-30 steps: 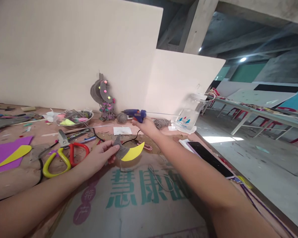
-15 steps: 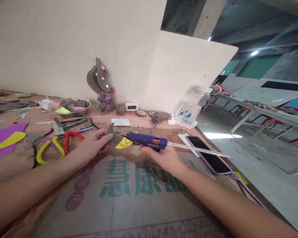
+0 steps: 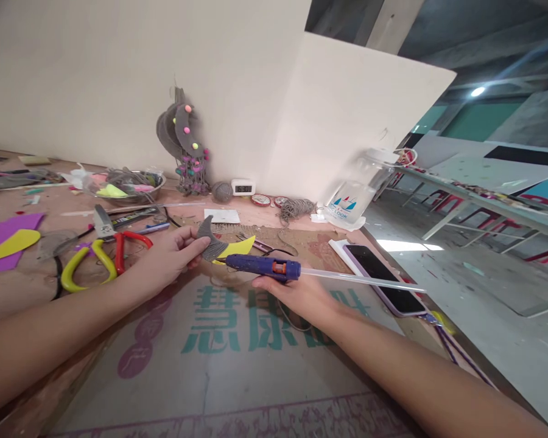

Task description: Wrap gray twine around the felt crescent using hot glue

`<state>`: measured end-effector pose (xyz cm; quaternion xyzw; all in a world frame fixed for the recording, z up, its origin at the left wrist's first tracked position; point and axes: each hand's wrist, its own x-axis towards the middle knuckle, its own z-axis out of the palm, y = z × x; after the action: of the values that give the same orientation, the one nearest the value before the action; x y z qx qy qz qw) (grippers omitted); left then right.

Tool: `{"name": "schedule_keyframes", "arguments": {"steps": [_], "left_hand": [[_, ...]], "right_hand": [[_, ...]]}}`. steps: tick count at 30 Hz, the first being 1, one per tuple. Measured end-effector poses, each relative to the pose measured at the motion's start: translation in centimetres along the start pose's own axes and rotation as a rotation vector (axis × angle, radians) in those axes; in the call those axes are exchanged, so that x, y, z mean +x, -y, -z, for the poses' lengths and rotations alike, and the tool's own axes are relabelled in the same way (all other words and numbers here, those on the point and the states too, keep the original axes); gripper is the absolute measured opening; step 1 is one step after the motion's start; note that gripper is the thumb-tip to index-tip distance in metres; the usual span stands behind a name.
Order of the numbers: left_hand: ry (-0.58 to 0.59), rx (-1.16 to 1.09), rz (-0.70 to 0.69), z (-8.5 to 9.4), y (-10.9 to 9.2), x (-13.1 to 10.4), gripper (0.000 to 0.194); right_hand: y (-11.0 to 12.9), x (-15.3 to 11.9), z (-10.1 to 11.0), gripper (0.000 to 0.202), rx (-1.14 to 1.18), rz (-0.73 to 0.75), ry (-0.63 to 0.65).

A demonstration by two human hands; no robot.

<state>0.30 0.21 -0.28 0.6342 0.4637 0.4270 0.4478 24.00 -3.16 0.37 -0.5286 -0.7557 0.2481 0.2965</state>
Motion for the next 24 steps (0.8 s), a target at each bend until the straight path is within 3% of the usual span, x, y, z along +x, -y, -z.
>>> {"name": "schedule_keyframes", "arguments": {"steps": [24], "left_hand": [[0.050,-0.091,-0.025,-0.01,0.25,0.09,0.019]], "right_hand": [[0.38,-0.22,-0.22,0.030,0.010,-0.063,0.061]]}}
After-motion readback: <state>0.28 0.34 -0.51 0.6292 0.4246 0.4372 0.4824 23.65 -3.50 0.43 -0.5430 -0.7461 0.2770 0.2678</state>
